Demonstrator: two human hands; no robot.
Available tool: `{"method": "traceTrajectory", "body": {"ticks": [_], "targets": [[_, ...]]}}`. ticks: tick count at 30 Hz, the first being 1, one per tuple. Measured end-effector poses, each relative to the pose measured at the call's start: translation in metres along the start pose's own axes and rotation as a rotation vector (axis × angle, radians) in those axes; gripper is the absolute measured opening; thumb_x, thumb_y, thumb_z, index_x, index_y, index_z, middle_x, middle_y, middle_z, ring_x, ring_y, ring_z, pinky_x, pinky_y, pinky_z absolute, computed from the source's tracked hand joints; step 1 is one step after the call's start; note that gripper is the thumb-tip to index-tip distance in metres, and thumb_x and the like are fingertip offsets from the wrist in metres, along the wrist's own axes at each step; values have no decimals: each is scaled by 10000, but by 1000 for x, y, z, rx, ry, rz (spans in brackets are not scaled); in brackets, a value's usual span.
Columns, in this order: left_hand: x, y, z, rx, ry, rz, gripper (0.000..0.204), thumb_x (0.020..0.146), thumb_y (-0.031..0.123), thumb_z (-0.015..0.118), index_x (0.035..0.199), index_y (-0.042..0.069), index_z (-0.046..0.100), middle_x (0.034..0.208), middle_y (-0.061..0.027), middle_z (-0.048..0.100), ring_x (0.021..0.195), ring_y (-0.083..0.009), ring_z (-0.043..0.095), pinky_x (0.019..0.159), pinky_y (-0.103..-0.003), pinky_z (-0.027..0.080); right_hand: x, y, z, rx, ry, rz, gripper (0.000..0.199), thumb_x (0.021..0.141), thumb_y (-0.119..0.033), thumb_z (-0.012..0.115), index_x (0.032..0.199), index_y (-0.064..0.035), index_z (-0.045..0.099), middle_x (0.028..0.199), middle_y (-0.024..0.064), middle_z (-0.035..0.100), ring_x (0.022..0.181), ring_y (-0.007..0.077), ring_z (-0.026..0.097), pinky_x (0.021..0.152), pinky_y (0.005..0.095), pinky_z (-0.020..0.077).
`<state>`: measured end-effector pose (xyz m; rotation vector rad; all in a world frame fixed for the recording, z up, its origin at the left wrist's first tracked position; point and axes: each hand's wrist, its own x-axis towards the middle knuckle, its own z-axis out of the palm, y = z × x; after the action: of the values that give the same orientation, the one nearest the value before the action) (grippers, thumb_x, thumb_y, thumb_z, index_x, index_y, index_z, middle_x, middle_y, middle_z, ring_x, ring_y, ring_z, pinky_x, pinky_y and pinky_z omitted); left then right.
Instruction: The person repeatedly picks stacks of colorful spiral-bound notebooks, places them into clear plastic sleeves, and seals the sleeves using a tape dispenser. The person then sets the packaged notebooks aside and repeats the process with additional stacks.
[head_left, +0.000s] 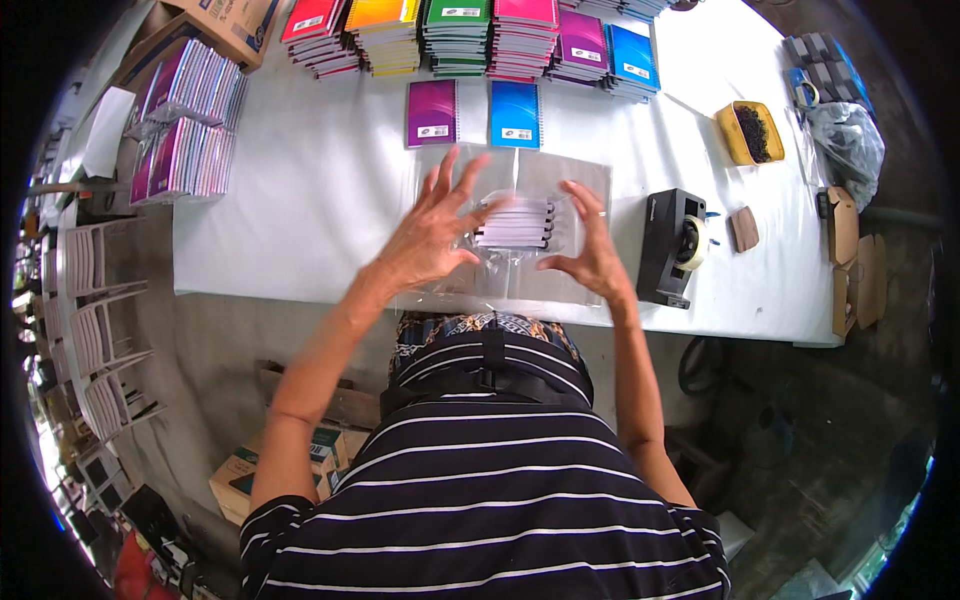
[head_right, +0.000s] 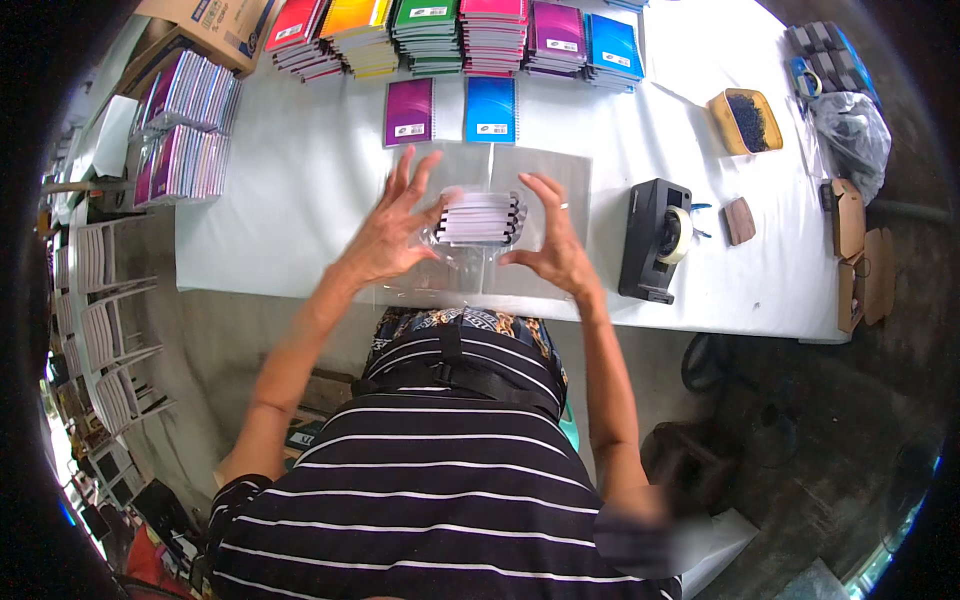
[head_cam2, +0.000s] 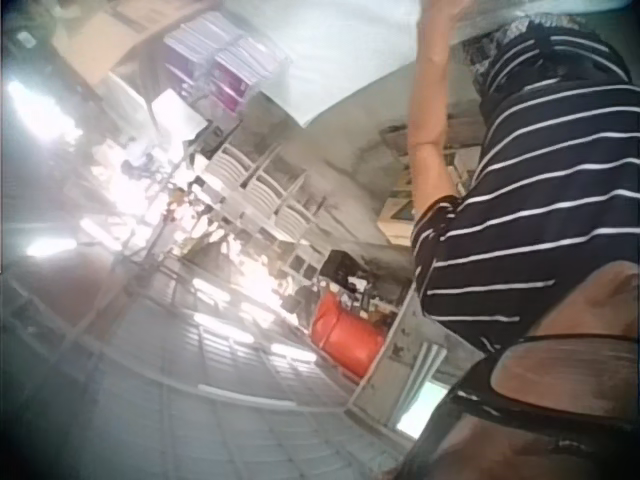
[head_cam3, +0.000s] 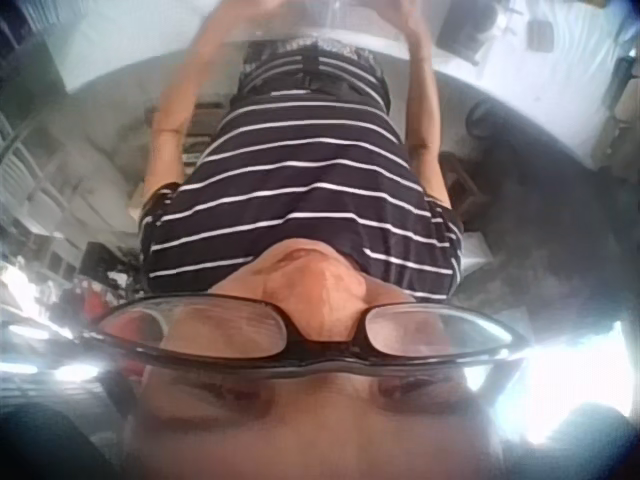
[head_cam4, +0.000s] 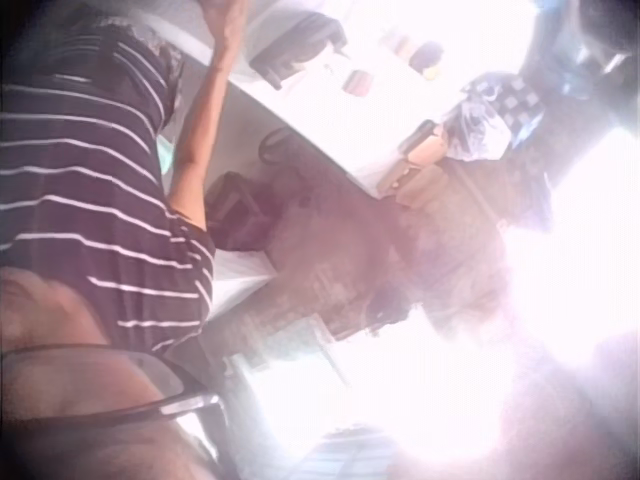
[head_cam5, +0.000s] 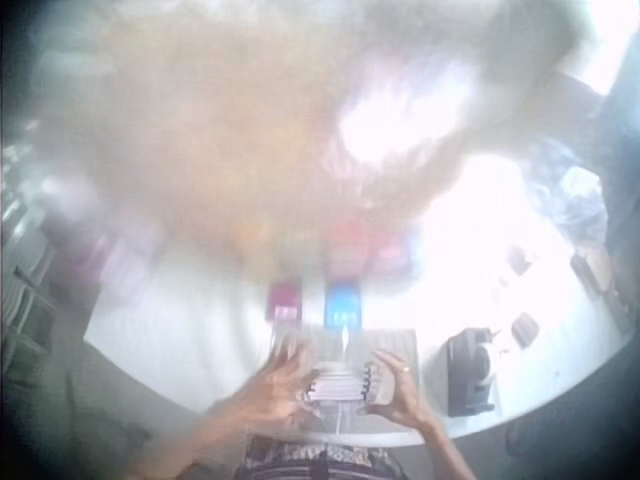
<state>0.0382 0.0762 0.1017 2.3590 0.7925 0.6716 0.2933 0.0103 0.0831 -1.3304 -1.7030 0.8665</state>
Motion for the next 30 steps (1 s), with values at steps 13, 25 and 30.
{"method": "traceTrajectory", "body": {"ticks": [13, 25, 30], "targets": [[-40, -16, 10, -246, 77, -310, 1182, 688, 337, 839, 1547, 155, 48, 1595, -134, 166, 1467, -360, 85, 1176, -490, 210, -10, 10, -13, 149, 90, 28, 952, 557, -251, 904, 1362, -80, 425, 1423, 122, 464, 1357, 291, 388, 1107, 463, 352], [-3, -14, 79, -753, 214, -561, 1020, 768, -49, 726, 1539, 159, 92, 1511, -141, 356, 1351, -299, 410, 1102, -387, 371, 19, 58, 60, 84, -98, 77, 891, 672, -92, 858, 1387, -60, 327, 1318, 134, 476, 1264, 248, 446, 1082, 387, 363], [-37, -24, 59, -581, 408, -390, 829, 707, 52, 805, 1435, 189, 431, 1565, -108, 277, 1444, -295, 240, 1166, -427, 273, 5, 23, 30, 418, 185, 35, 708, 648, -196, 882, 1241, -87, 509, 1405, 133, 416, 1364, 285, 355, 1138, 464, 293]]}}
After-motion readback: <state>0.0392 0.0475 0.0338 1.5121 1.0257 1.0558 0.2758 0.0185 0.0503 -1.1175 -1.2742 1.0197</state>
